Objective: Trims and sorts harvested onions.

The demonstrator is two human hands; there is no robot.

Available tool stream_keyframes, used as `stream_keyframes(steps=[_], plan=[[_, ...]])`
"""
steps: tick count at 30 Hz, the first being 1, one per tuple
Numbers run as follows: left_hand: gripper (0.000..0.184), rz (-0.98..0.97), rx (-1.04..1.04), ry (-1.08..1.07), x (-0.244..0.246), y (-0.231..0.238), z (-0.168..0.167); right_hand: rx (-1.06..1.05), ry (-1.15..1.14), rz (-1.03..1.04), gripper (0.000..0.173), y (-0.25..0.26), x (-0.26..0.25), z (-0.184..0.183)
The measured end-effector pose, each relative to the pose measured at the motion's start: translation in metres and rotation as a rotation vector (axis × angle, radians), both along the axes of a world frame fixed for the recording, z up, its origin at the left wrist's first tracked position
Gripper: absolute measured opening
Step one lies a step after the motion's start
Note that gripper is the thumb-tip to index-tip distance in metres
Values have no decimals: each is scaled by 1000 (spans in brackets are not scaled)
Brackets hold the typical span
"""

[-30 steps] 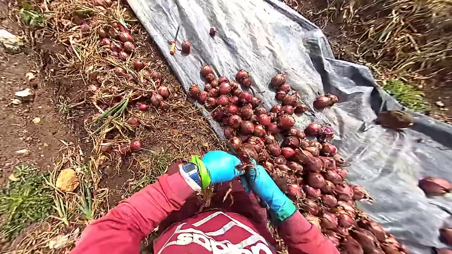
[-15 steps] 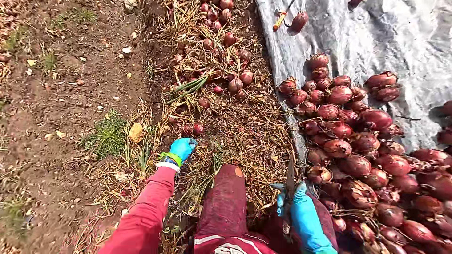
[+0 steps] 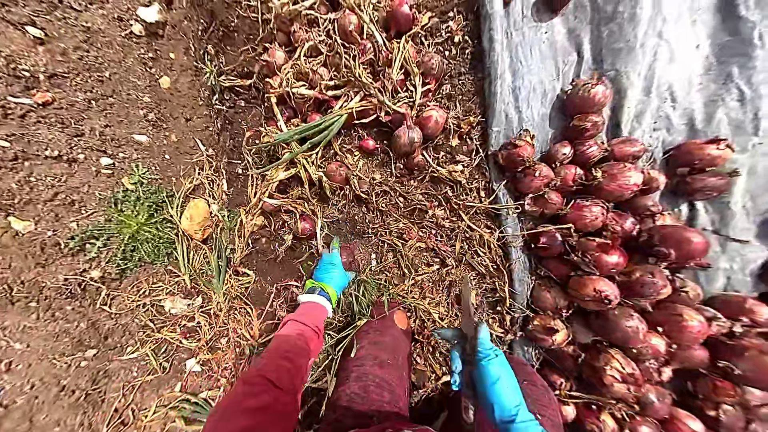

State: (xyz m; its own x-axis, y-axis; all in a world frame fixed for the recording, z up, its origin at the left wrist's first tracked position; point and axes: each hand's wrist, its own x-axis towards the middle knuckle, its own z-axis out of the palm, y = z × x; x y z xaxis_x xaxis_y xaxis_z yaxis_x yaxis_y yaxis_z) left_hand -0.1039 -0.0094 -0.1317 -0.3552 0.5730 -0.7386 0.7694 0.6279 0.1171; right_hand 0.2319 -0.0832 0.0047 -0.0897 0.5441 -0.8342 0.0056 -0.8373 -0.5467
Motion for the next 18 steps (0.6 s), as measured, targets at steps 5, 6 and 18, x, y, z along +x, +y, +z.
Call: stream_keyframes(steps=[5,6,18], plan=[[80,73,-43,-119,-5,5,50,-118,96,-201,92,7,-11,6],[76,11,8,-195,5,11,75,-104,115,-188,94,7,-11,6],[62,-848,191,-359,166,-20,280,554,-18,177,84,-48,78,77]])
